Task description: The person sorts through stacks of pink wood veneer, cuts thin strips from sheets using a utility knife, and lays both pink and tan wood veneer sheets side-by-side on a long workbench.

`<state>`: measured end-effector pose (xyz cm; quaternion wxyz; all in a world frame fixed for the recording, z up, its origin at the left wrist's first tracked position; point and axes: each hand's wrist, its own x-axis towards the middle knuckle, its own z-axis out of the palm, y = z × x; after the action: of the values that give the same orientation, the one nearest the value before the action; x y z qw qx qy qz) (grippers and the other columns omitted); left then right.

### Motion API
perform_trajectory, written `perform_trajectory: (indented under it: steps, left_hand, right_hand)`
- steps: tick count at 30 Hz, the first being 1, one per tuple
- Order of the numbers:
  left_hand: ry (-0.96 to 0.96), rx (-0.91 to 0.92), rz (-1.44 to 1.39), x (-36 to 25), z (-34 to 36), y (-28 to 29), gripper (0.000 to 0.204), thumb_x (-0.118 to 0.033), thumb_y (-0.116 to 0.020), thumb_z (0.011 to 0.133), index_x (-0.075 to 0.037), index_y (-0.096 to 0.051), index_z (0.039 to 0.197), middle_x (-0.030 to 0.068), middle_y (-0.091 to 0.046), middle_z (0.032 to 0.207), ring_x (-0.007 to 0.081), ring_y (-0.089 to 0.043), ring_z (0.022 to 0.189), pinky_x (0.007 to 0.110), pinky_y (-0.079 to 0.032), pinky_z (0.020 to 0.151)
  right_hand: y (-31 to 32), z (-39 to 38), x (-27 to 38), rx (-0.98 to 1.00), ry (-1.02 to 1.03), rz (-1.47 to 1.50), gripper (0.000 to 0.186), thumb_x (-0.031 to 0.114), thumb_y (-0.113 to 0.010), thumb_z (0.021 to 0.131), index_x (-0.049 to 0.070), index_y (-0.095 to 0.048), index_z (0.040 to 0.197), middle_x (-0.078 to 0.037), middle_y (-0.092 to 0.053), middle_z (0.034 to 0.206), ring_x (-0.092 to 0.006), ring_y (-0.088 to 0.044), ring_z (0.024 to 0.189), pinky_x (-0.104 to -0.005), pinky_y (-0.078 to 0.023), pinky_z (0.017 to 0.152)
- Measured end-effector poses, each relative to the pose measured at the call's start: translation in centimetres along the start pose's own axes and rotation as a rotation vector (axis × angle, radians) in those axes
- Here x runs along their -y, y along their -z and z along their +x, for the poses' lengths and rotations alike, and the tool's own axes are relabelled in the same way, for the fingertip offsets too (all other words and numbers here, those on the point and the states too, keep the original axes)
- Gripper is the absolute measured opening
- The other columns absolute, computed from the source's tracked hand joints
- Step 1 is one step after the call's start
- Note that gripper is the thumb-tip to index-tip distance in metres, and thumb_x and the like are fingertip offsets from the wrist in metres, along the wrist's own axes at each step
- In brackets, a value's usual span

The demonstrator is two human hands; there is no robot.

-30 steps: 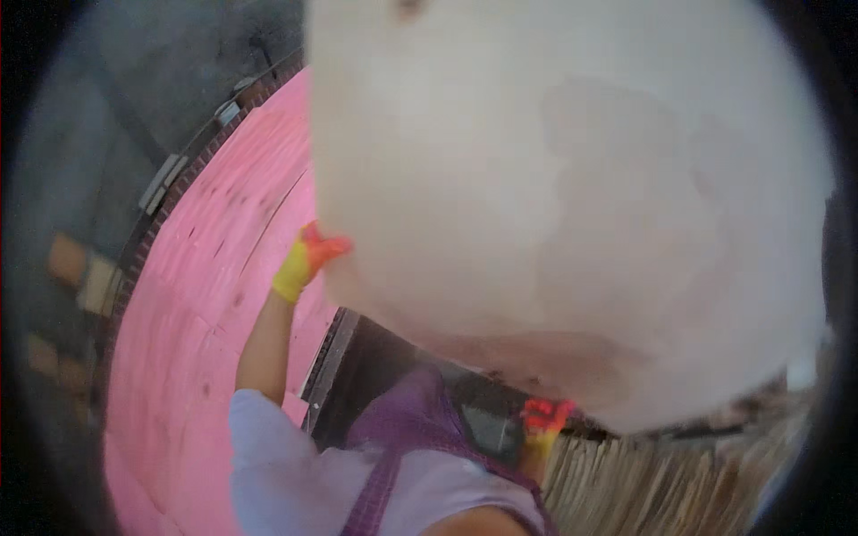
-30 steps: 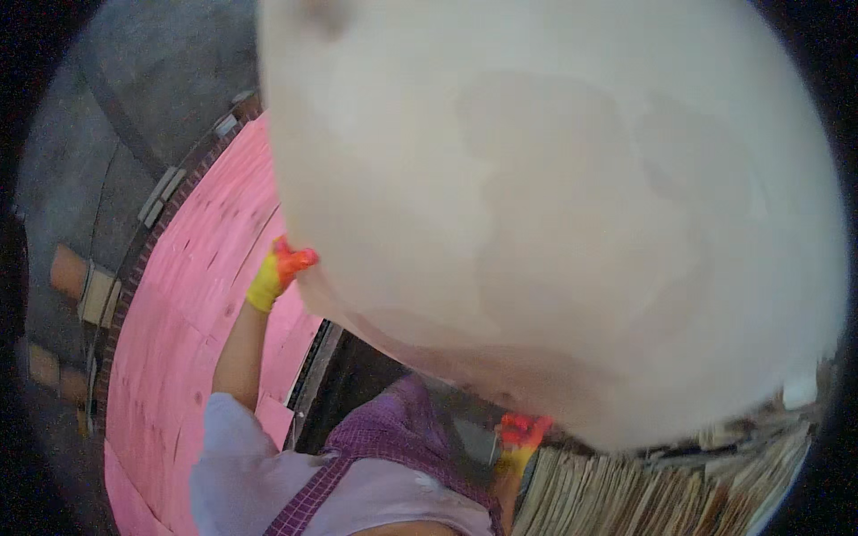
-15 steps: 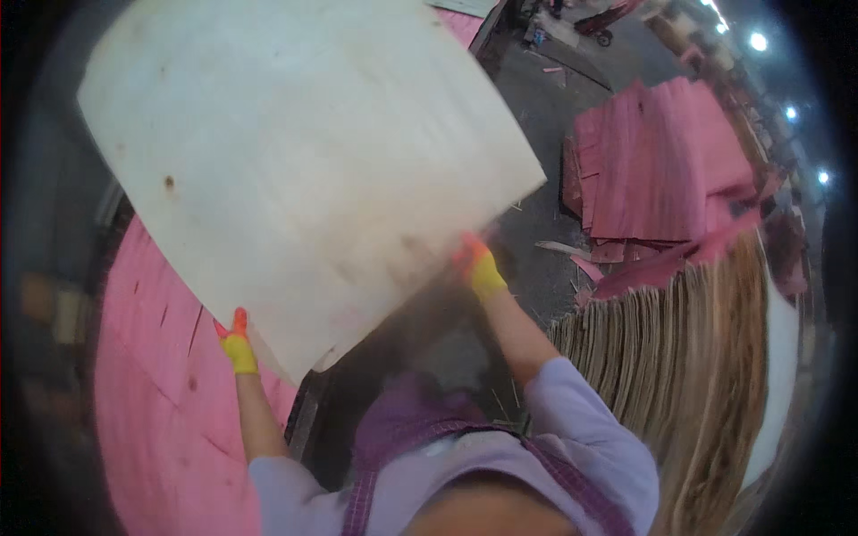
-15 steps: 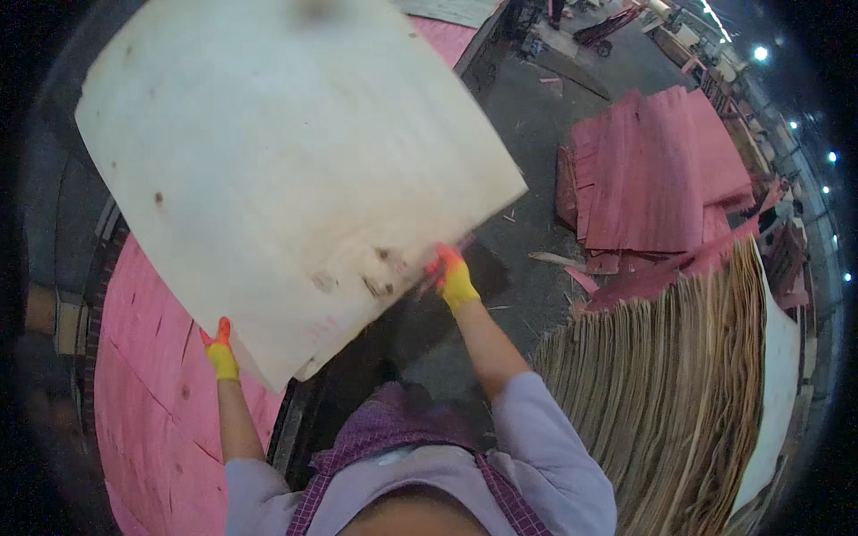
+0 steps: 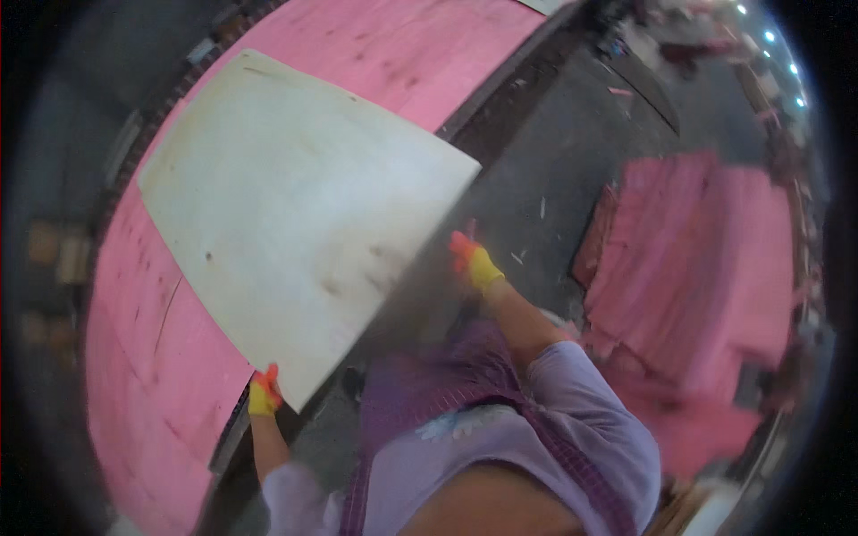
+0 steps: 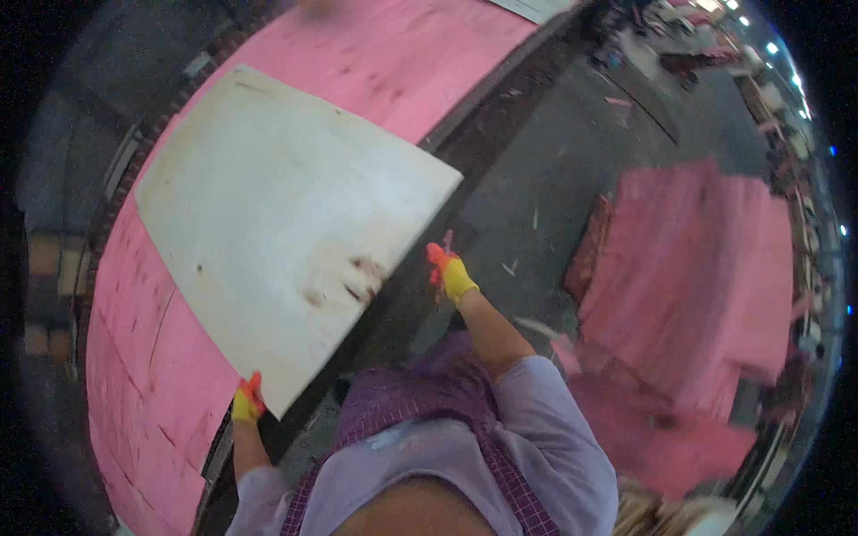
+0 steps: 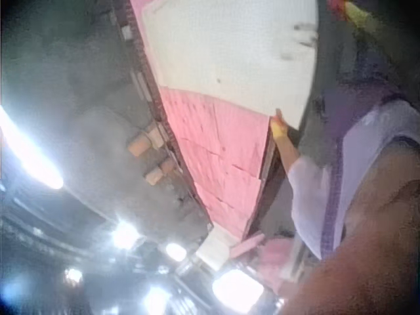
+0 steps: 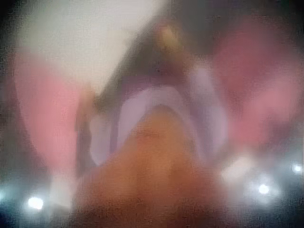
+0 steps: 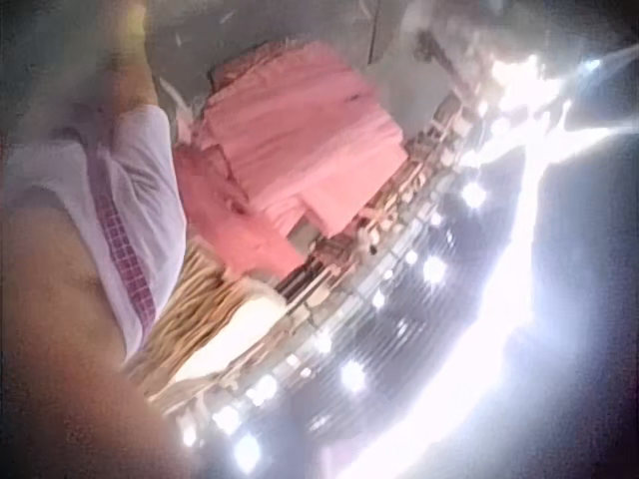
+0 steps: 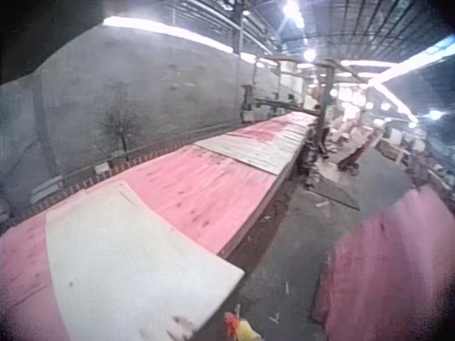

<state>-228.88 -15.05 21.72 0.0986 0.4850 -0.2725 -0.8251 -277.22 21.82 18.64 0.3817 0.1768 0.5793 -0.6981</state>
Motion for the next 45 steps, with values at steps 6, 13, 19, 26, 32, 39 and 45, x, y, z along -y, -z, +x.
perform_trajectory:
  steps: [6, 13, 19, 26, 32, 39, 45]
  left_hand:
    - [-0.182, -0.184, -0.095, 5.2, -13.6, -10.9, 0.033, -0.007, -0.059, 0.086, -0.006, -0.052, 0.119, 0.0091, -0.061, 0.105, 0.0253, -0.059, 0.096, 0.045, -0.047, 0.087]
    - [0.000, -0.778, 0.145, 13.1, -8.3, -13.4, 0.039, -0.001, -0.068, 0.074, -0.005, -0.059, 0.111, 0.0087, -0.063, 0.093, 0.0232, -0.060, 0.081, 0.038, -0.050, 0.071]
    - [-0.397, -0.603, -0.119, 9.3, 6.1, -31.5, 0.051, 0.008, -0.065, 0.070, -0.003, -0.053, 0.119, 0.0077, -0.062, 0.102, 0.0243, -0.059, 0.089, 0.037, -0.049, 0.079]
    - [-0.644, -0.363, 0.068, -4.7, 21.5, -56.8, 0.063, 0.002, -0.072, 0.069, 0.004, -0.045, 0.126, 0.0100, -0.056, 0.115, 0.0222, -0.052, 0.105, 0.035, -0.044, 0.089]
    - [-0.535, -0.660, 0.086, -4.9, 31.4, -70.2, 0.059, 0.000, -0.074, 0.067, 0.006, -0.048, 0.120, 0.0095, -0.056, 0.110, 0.0210, -0.053, 0.098, 0.035, -0.045, 0.085]
    - [-0.554, -0.392, -0.015, -2.9, 41.7, -79.3, 0.047, 0.005, -0.069, 0.068, 0.005, -0.053, 0.112, 0.0093, -0.058, 0.100, 0.0198, -0.056, 0.086, 0.032, -0.047, 0.078]
    - [-0.603, -0.669, 0.258, 0.2, 41.1, -85.1, 0.043, -0.002, -0.071, 0.071, 0.002, -0.054, 0.110, 0.0073, -0.059, 0.097, 0.0195, -0.057, 0.080, 0.032, -0.049, 0.070]
  right_hand:
    - [2.0, 6.7, 10.9, -0.171, -0.214, 0.107, 0.048, 0.047, -0.076, 0.071, 0.010, -0.058, 0.095, -0.002, -0.047, 0.051, -0.0143, -0.043, 0.039, -0.0301, -0.034, 0.036]
    - [-8.1, -2.3, 31.2, 0.079, 0.263, -0.103, 0.025, 0.022, -0.075, 0.075, 0.006, -0.056, 0.080, 0.000, -0.049, 0.053, -0.0101, -0.044, 0.041, -0.0265, -0.032, 0.038]
    - [-6.4, 3.1, 48.6, 0.141, 0.309, 0.225, 0.020, 0.018, -0.071, 0.078, 0.007, -0.055, 0.083, -0.001, -0.053, 0.059, -0.0111, -0.047, 0.043, -0.0238, -0.038, 0.040]
    - [1.0, 20.5, 64.6, -0.115, 0.630, 0.098, 0.023, 0.015, -0.072, 0.077, 0.013, -0.048, 0.076, 0.001, -0.045, 0.051, -0.0125, -0.042, 0.037, -0.0277, -0.035, 0.035]
    - [10.4, 36.7, 74.2, -0.263, 0.559, 0.125, 0.021, 0.014, -0.072, 0.077, 0.008, -0.054, 0.085, -0.002, -0.050, 0.057, -0.0136, -0.042, 0.036, -0.0293, -0.035, 0.035]
    - [19.8, 55.8, 79.8, -0.217, 0.370, 0.146, 0.021, 0.011, -0.071, 0.075, 0.005, -0.054, 0.086, -0.004, -0.051, 0.059, -0.0151, -0.043, 0.036, -0.0311, -0.039, 0.034]
    - [24.7, 62.3, 78.7, -0.263, 0.150, 0.012, 0.017, 0.019, -0.069, 0.079, 0.006, -0.058, 0.076, -0.003, -0.048, 0.050, -0.0158, -0.044, 0.037, -0.0308, -0.039, 0.037]
